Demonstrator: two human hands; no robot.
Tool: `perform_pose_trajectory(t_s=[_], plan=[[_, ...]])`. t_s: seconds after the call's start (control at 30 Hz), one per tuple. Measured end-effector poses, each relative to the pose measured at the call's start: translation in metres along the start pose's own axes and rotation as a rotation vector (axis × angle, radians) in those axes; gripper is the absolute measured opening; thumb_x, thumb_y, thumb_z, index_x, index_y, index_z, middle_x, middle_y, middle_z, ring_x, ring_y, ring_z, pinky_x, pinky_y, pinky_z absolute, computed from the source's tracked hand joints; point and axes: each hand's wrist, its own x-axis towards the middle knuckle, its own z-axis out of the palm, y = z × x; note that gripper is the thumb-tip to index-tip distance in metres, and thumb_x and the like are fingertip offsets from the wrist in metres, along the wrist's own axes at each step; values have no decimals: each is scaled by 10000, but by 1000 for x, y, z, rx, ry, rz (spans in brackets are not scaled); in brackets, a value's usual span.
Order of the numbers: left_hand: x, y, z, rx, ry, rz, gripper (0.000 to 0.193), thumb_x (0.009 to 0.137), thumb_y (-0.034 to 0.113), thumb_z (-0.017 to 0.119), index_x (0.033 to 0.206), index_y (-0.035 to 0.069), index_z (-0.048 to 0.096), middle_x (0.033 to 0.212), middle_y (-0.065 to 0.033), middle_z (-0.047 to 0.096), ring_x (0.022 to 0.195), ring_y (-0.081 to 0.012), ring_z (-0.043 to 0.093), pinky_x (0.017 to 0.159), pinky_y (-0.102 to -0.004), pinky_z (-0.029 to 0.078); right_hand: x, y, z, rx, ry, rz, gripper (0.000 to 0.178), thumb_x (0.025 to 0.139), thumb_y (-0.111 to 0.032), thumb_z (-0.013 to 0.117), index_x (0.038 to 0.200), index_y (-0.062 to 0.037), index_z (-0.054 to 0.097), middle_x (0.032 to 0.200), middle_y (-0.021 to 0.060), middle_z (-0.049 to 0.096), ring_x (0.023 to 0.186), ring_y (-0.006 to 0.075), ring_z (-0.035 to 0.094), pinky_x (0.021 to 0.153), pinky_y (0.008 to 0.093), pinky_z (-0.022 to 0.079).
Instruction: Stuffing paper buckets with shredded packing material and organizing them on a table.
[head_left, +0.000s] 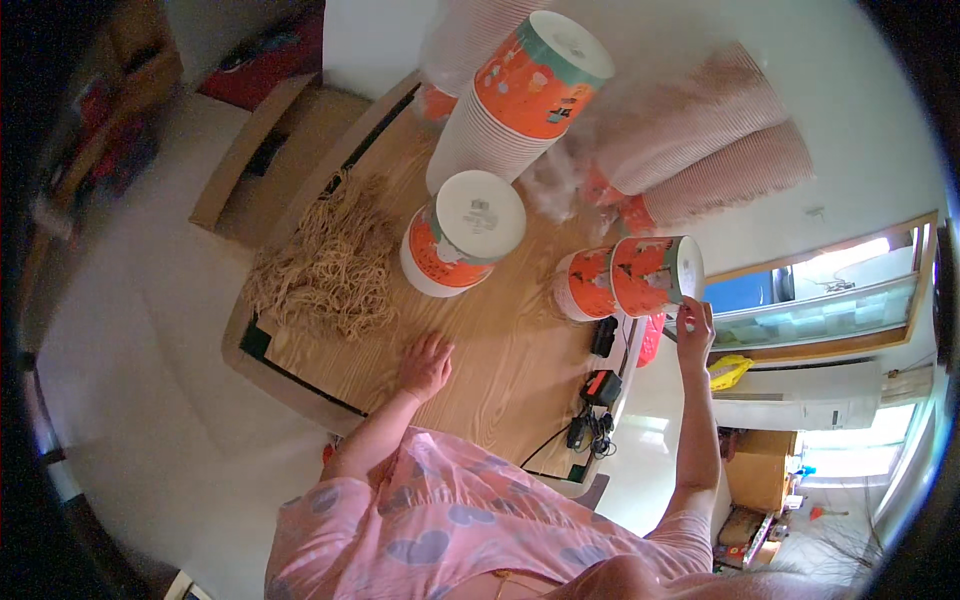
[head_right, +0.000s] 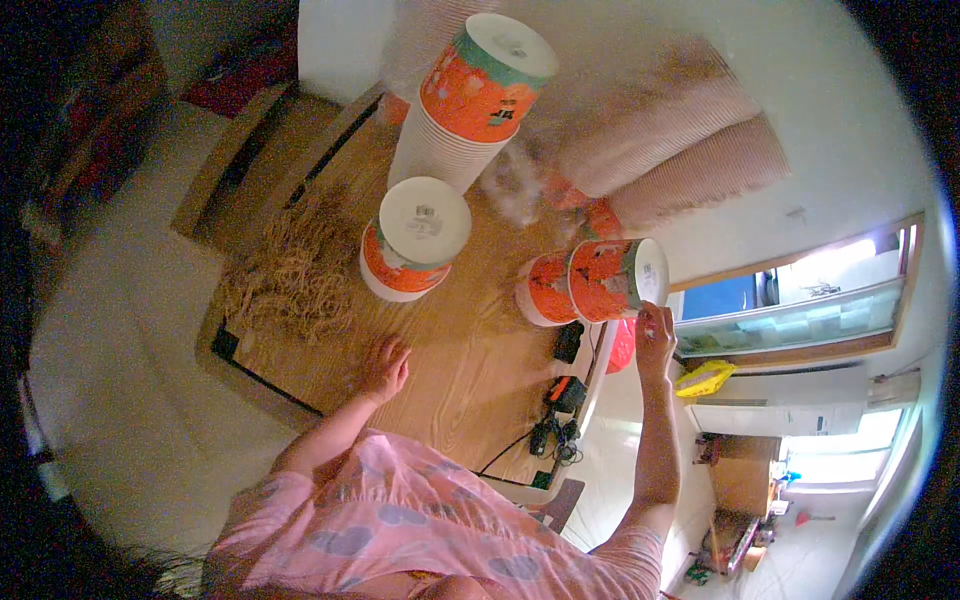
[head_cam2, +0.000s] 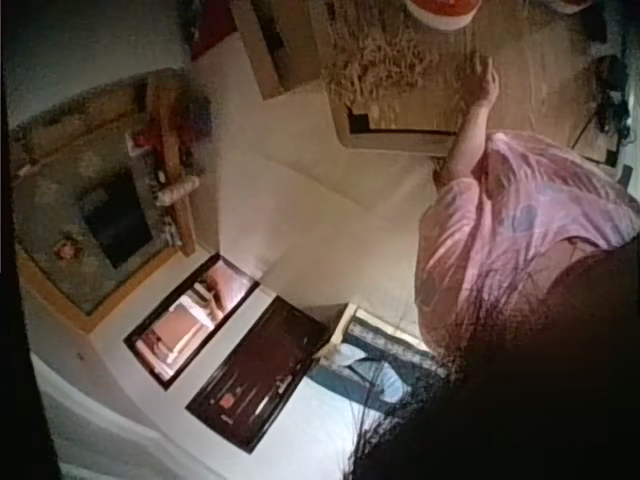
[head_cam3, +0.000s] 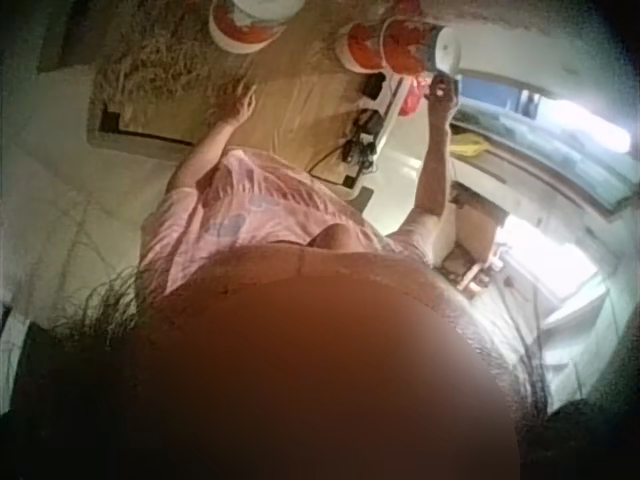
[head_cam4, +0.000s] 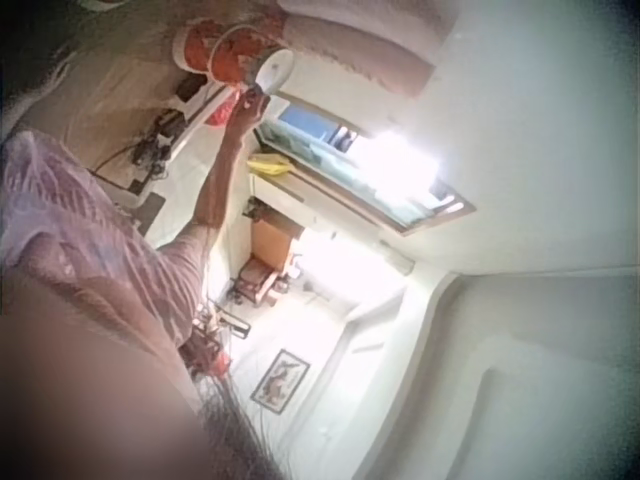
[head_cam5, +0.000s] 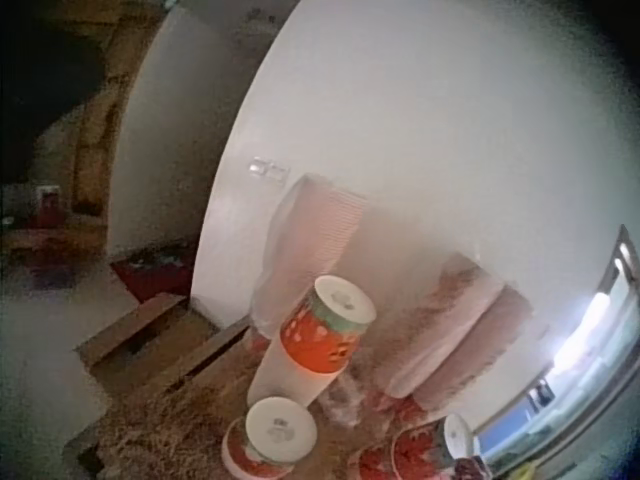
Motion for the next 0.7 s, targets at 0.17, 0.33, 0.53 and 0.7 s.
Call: perform_pose_trajectory(t_s=[0.17, 0.33, 0.53, 0.7], plan=[[-1, -4, 6, 0, -17, 13, 356, 730, 192, 593, 1073, 127, 524, 1167, -129, 459, 1097, -318, 432, 872, -471, 374, -1, 2, 21, 18, -28, -5, 201, 787, 9, 566, 974, -66, 573, 800, 96, 525, 665, 193, 574, 568, 316, 483], [-4, -2, 6, 13, 15, 1, 381, 738, 203, 588, 1100, 114, 511, 1204, -132, 442, 1103, -319, 428, 878, -492, 362, -7, 4, 41, 34, -57, -35, 222, 771, 32, 565, 974, -56, 570, 803, 104, 518, 653, 195, 561, 566, 313, 478], [4, 3, -12, 66, -27, 10, 353, 743, 221, 581, 1077, 119, 531, 1203, -123, 460, 1102, -310, 435, 864, -486, 366, -10, 11, 59, 52, -58, -89, 250, 770, 28, 576, 996, -79, 583, 794, 88, 522, 625, 167, 561, 543, 287, 469], [2, 2, -8, 80, -30, -5, 349, 745, 230, 579, 1076, 129, 536, 1213, -110, 464, 1089, -291, 454, 865, -461, 371, -12, 9, 68, 60, -87, -66, 262, 767, 34, 575, 1002, -83, 585, 813, 85, 523, 627, 169, 564, 553, 282, 479]])
